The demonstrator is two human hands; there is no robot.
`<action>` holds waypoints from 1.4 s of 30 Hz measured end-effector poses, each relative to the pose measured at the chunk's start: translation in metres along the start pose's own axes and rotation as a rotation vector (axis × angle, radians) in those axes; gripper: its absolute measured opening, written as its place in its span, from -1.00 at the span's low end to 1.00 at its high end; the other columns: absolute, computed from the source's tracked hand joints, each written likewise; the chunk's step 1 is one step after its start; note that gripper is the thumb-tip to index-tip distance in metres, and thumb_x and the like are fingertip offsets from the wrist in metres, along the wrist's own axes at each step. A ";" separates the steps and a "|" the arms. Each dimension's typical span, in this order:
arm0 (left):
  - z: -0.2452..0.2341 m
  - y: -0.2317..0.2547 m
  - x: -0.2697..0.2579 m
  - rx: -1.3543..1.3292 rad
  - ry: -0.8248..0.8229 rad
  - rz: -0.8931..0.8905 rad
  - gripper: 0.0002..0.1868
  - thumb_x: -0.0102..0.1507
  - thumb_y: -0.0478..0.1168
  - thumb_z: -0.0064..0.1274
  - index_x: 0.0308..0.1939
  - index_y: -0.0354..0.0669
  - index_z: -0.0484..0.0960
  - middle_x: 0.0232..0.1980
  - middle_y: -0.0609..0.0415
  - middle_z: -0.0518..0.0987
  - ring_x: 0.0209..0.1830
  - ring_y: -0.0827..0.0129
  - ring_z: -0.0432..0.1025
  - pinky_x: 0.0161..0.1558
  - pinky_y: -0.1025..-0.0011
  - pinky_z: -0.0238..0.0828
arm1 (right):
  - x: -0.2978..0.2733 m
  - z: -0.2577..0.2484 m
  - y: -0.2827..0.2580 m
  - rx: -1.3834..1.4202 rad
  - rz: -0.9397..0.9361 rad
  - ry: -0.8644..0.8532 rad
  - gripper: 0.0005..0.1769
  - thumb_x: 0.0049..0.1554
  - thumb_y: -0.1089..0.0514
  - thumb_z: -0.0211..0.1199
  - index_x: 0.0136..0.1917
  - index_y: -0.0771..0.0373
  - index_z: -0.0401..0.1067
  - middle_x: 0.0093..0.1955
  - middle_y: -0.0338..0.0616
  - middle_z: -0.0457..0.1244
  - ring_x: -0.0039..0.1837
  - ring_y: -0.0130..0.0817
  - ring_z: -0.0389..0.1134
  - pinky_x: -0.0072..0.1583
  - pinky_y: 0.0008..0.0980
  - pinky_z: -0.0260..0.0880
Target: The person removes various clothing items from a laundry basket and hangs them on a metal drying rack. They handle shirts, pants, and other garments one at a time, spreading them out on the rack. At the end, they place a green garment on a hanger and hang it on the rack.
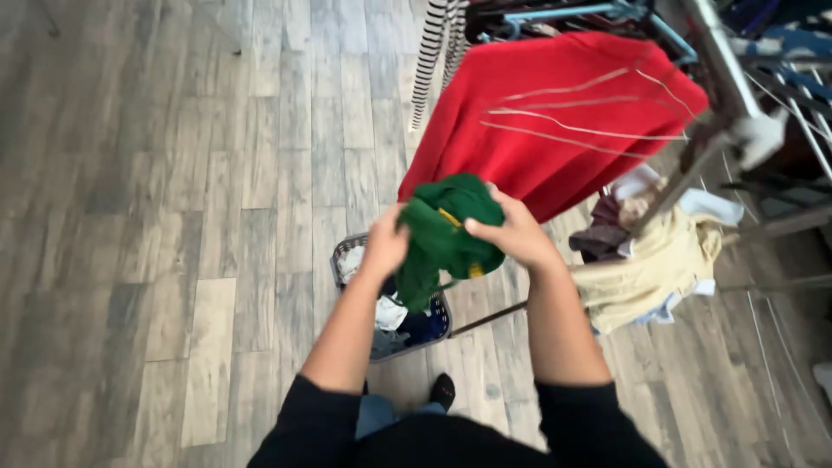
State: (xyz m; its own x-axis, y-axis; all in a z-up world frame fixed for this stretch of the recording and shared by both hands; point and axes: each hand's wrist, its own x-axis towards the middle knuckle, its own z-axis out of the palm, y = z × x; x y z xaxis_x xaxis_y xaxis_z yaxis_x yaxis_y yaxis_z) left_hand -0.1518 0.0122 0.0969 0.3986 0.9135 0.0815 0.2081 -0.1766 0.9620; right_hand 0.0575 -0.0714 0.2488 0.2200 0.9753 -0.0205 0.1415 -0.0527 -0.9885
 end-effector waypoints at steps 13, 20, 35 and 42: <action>0.018 0.075 -0.007 -0.017 -0.109 -0.308 -0.30 0.39 0.21 -0.09 0.34 -0.34 0.47 0.40 -0.32 0.40 0.52 -0.07 0.17 0.50 0.04 0.03 | -0.042 -0.045 0.012 0.003 0.092 0.154 -0.89 0.11 0.26 0.25 -0.07 0.28 0.53 -0.23 -0.17 0.31 -0.22 -0.30 0.35 -0.17 -0.29 0.44; 0.063 0.105 -0.006 0.153 -0.345 0.109 -0.52 0.37 0.02 0.08 -0.21 -0.47 0.55 0.13 -0.25 0.29 0.24 -0.16 0.29 0.32 0.11 0.22 | -0.092 -0.088 -0.008 0.059 0.206 0.256 -0.77 0.10 0.15 0.25 0.02 0.16 0.62 -0.19 -0.13 0.38 -0.13 -0.32 0.38 -0.07 -0.34 0.44; 0.198 0.223 -0.016 -0.036 -0.772 0.422 -0.13 0.03 0.08 0.49 0.32 -0.19 0.51 0.24 -0.24 0.39 0.30 -0.15 0.36 0.28 0.02 0.39 | -0.176 -0.196 0.004 -0.009 -0.003 0.817 -0.49 -0.24 0.32 0.64 0.01 0.24 0.59 -0.18 -0.13 0.42 -0.12 -0.29 0.47 -0.05 -0.30 0.50; 0.299 0.256 -0.012 0.115 -0.841 0.277 0.09 -0.10 0.15 0.53 0.40 -0.16 0.37 0.26 -0.26 0.52 0.32 -0.11 0.40 0.25 0.04 0.46 | -0.153 -0.267 -0.015 0.132 -0.058 1.009 -0.65 -0.32 0.41 0.58 -0.23 0.23 0.57 -0.38 -0.22 0.36 -0.31 -0.40 0.43 -0.27 -0.41 0.45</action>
State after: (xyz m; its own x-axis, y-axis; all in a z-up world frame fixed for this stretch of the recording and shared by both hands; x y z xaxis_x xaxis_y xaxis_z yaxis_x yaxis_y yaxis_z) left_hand 0.1637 -0.1532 0.2647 0.9619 0.2695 0.0457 0.0773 -0.4285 0.9002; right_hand 0.2793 -0.2768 0.3067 0.9358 0.3369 0.1036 0.0840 0.0725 -0.9938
